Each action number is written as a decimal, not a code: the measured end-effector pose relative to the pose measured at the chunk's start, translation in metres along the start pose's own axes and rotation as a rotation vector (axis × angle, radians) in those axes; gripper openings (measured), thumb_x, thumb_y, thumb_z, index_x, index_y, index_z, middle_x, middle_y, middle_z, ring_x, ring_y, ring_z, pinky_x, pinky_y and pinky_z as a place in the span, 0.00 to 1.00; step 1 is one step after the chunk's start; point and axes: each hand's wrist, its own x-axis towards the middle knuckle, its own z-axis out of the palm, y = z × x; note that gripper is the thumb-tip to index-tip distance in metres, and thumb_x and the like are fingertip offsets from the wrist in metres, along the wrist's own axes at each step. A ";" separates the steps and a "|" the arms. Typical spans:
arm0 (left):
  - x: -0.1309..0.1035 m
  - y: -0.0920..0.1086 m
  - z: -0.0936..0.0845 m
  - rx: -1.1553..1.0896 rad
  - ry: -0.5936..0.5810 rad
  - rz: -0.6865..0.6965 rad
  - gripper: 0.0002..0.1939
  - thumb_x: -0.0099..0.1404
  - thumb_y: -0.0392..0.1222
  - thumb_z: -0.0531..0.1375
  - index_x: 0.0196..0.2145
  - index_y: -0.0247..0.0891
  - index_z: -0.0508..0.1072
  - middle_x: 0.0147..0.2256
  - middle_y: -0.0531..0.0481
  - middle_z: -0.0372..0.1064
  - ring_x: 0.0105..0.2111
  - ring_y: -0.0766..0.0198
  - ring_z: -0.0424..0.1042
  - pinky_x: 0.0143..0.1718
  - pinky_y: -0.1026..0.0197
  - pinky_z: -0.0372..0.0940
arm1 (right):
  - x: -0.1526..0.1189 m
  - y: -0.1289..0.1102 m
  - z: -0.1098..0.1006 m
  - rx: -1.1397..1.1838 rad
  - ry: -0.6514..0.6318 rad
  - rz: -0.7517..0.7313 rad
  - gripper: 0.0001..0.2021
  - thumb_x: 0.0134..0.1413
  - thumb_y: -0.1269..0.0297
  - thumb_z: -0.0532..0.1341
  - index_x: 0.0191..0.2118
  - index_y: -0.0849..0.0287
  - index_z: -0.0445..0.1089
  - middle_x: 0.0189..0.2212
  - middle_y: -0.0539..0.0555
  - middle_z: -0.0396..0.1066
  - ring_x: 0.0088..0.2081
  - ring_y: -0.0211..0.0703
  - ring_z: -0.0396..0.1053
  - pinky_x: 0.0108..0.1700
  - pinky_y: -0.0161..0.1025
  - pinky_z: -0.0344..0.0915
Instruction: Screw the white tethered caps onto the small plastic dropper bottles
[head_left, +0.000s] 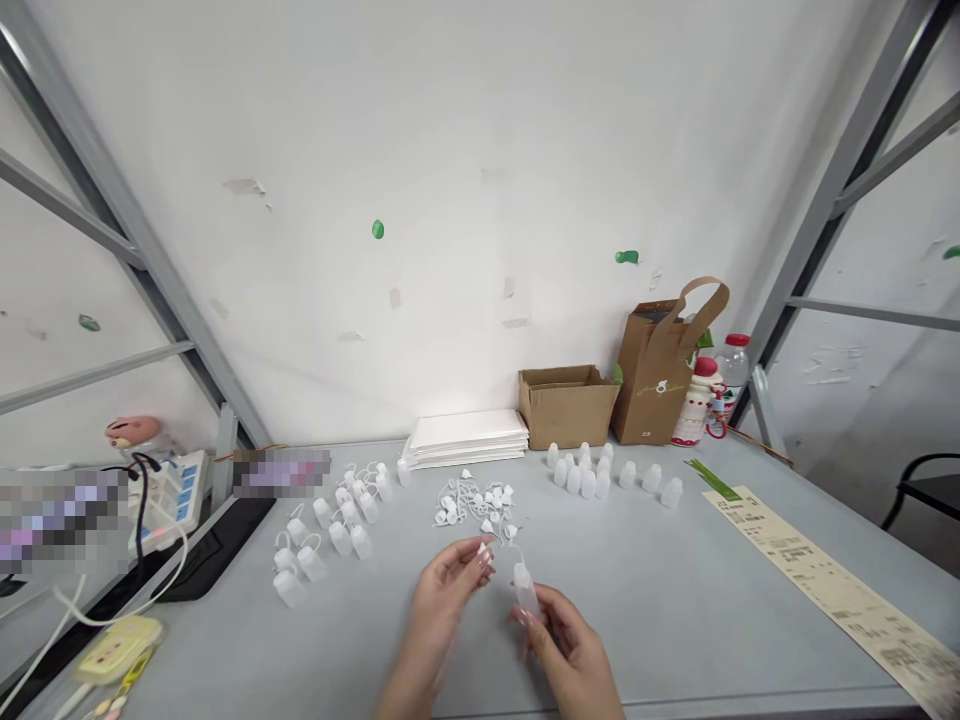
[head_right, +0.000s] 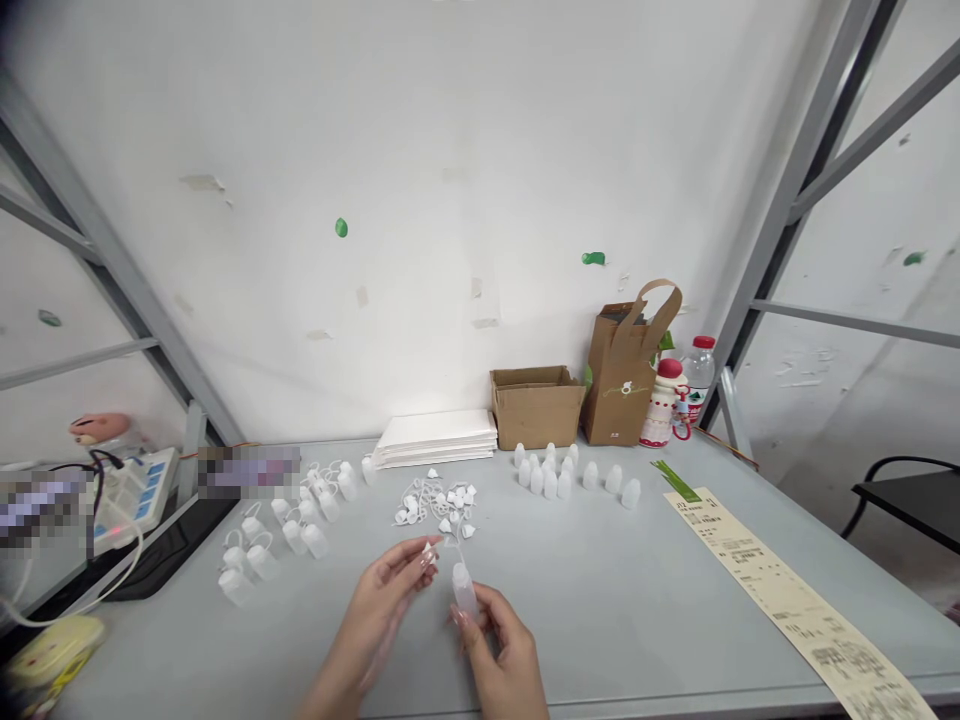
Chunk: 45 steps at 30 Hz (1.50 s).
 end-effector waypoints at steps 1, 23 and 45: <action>-0.003 0.002 0.002 -0.221 -0.019 -0.107 0.09 0.54 0.37 0.61 0.35 0.32 0.74 0.29 0.47 0.71 0.30 0.66 0.71 0.36 0.64 0.67 | 0.000 0.000 0.000 -0.002 -0.007 -0.001 0.15 0.49 0.53 0.60 0.37 0.59 0.74 0.22 0.51 0.70 0.25 0.41 0.66 0.29 0.32 0.66; -0.017 0.001 0.018 -0.644 -0.160 -0.244 0.02 0.55 0.36 0.62 0.29 0.35 0.73 0.28 0.52 0.66 0.30 0.68 0.67 0.35 0.64 0.62 | -0.009 -0.004 0.004 -0.014 0.064 -0.079 0.11 0.44 0.54 0.64 0.28 0.57 0.73 0.20 0.49 0.67 0.25 0.40 0.63 0.30 0.32 0.61; -0.013 -0.001 0.017 0.020 -0.001 -0.039 0.14 0.43 0.51 0.66 0.23 0.36 0.75 0.31 0.43 0.77 0.36 0.54 0.73 0.40 0.58 0.64 | -0.008 0.002 0.010 -0.170 0.155 -0.135 0.12 0.46 0.53 0.61 0.25 0.58 0.67 0.18 0.45 0.59 0.22 0.37 0.58 0.26 0.31 0.58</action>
